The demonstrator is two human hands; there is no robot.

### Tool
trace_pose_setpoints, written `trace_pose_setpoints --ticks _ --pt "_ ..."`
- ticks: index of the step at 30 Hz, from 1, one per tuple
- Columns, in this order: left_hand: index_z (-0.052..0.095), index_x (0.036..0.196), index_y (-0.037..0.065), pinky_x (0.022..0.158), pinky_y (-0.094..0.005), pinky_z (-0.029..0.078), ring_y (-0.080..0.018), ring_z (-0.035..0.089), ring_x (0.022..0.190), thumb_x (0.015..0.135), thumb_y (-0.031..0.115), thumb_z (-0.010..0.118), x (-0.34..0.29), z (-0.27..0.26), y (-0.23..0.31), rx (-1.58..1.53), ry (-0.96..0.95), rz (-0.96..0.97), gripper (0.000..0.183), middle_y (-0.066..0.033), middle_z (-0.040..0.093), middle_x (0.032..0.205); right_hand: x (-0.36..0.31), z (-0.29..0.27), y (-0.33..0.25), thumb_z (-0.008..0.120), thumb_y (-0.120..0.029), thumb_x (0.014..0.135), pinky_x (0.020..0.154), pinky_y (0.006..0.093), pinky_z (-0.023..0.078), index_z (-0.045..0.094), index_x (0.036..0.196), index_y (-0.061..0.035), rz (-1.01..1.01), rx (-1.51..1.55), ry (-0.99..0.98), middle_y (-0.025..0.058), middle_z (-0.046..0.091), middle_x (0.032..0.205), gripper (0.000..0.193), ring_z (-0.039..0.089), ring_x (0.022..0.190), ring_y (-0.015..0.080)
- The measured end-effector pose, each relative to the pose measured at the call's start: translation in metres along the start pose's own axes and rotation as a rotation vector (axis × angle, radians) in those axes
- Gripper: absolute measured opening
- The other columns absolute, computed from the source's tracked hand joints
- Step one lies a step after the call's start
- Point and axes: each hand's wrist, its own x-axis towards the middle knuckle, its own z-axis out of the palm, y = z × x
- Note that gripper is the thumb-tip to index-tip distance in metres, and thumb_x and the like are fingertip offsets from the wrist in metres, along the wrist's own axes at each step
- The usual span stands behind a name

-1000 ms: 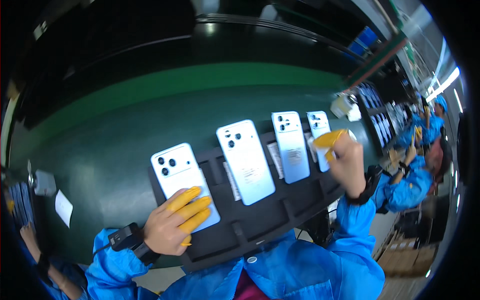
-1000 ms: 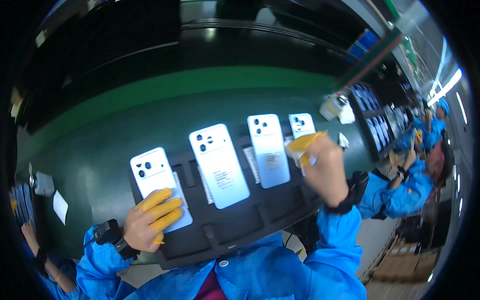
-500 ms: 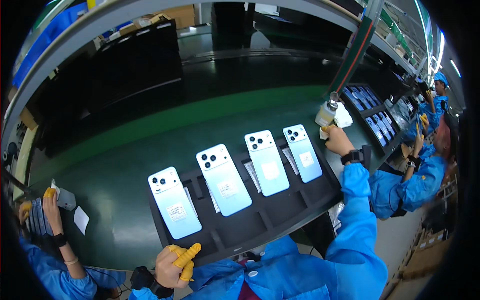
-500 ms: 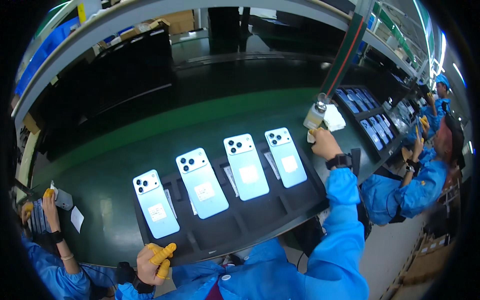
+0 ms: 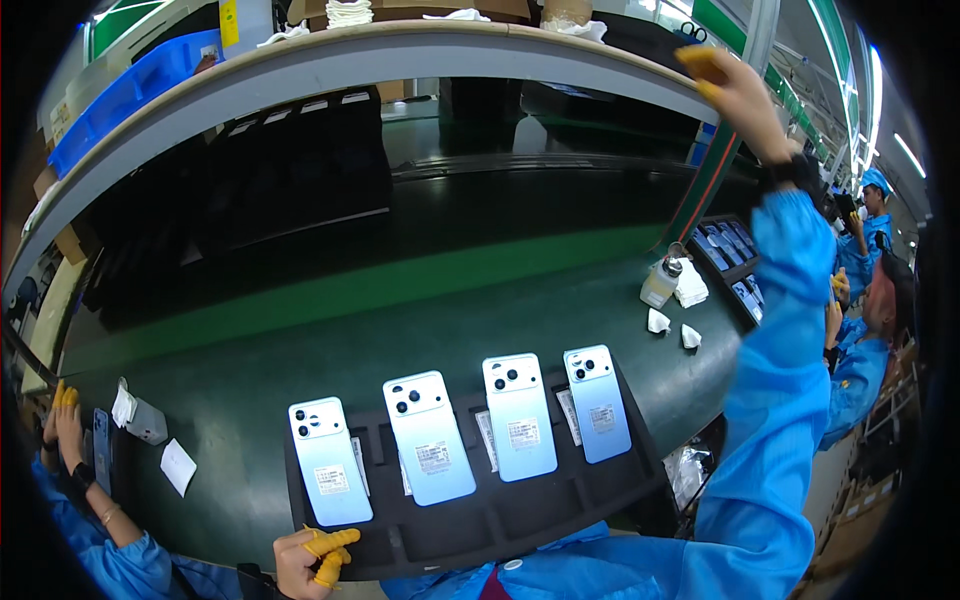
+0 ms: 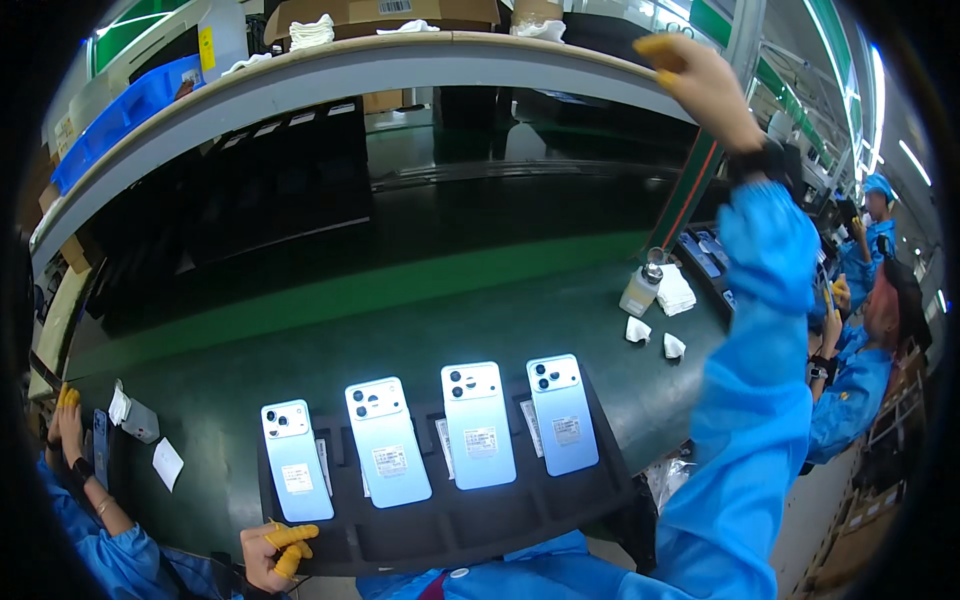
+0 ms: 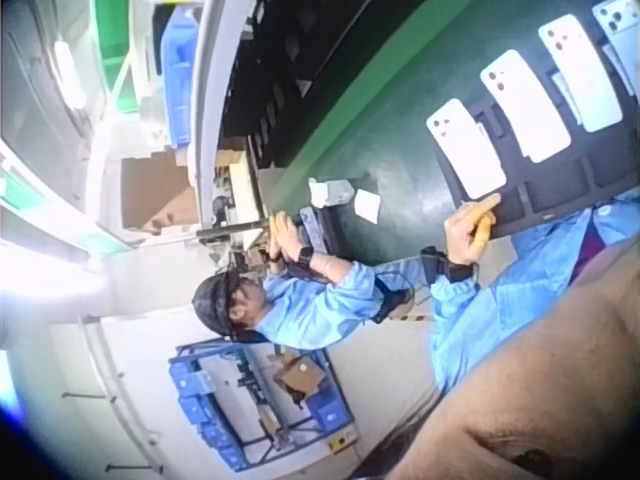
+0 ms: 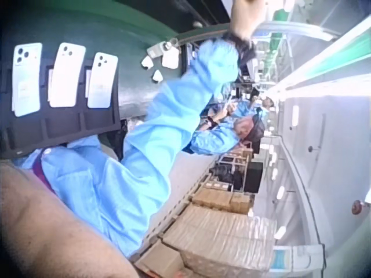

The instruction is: Cleaning and inspecting the rear surfaces and camera lenses of multiple smartphones on an assembly line conveyor.

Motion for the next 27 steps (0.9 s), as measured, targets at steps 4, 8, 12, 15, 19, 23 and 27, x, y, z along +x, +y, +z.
trace_pose_setpoints --ticks 4,8,12,15,19,23,27 --pt "0.071 0.104 0.002 0.063 -0.0338 0.05 -0.0245 0.062 0.063 0.077 -0.001 0.057 0.001 0.005 0.0 0.013 0.027 0.129 0.03 -0.0108 0.066 0.071 0.073 0.059 -0.002 0.063 -0.005 0.077 0.088 0.0358 0.05 0.065 0.115 -0.0074 -0.169 -0.286 0.052 0.0156 0.067 0.107 0.038 0.064 0.097 0.03" --pt "0.071 0.104 0.003 0.063 -0.0339 0.05 -0.026 0.062 0.064 0.074 -0.004 0.055 -0.002 0.006 0.0 0.077 0.011 0.151 0.035 -0.0111 0.065 0.071 0.103 0.084 0.005 0.067 -0.007 0.076 0.087 0.0369 0.05 0.068 0.112 -0.0099 -0.117 -0.403 0.005 0.0154 0.067 0.104 0.036 0.062 0.097 0.032" --pt "0.071 0.104 0.003 0.064 -0.0343 0.051 -0.026 0.063 0.066 0.073 -0.004 0.055 -0.006 0.006 -0.003 0.107 -0.022 0.152 0.035 -0.0114 0.066 0.072 0.102 0.078 0.0 0.065 -0.012 0.078 0.08 0.039 0.051 0.07 0.103 -0.0075 -0.105 -0.366 -0.025 0.0175 0.068 0.093 0.026 0.064 0.088 0.0341" --pt "0.074 0.095 0.0 0.06 -0.0286 0.05 -0.0211 0.065 0.059 0.077 0.014 0.059 -0.009 0.011 -0.008 0.115 0.003 -0.011 0.027 -0.0097 0.069 0.069 0.072 0.063 -0.015 0.061 -0.018 0.084 0.072 0.032 0.052 0.067 0.102 -0.0032 -0.049 -0.078 0.167 0.0148 0.069 0.087 0.024 0.066 0.077 0.023" --pt "0.072 0.1 -0.002 0.064 -0.0303 0.053 -0.0233 0.066 0.061 0.073 0.006 0.063 0.009 -0.003 0.0 -0.004 -0.118 -0.082 0.03 -0.012 0.069 0.073 -0.027 0.046 -0.006 0.057 -0.018 0.092 0.073 0.0281 0.053 0.063 0.108 -0.0009 0.383 0.515 0.021 0.0094 0.067 0.102 0.024 0.065 0.086 0.0174" --pt "0.072 0.096 -0.002 0.059 -0.0314 0.052 -0.0238 0.064 0.058 0.079 0.018 0.062 0.044 -0.015 0.033 0.197 -0.08 0.12 0.028 -0.0115 0.068 0.07 -0.164 0.066 0.036 0.051 -0.011 0.095 0.084 0.0405 0.055 0.059 0.112 -0.0019 0.886 1.464 -0.137 0.013 0.065 0.105 0.021 0.066 0.095 0.0248" --pt "0.072 0.092 0.001 0.056 -0.03 0.048 -0.0211 0.063 0.056 0.085 0.038 0.058 0.097 -0.014 0.065 0.302 -0.07 0.342 0.041 -0.0082 0.068 0.069 -0.267 0.089 0.032 0.049 -0.008 0.095 0.087 0.0446 0.053 0.05 0.122 -0.001 1.33 1.774 0.096 0.0172 0.059 0.118 0.028 0.06 0.108 0.03"
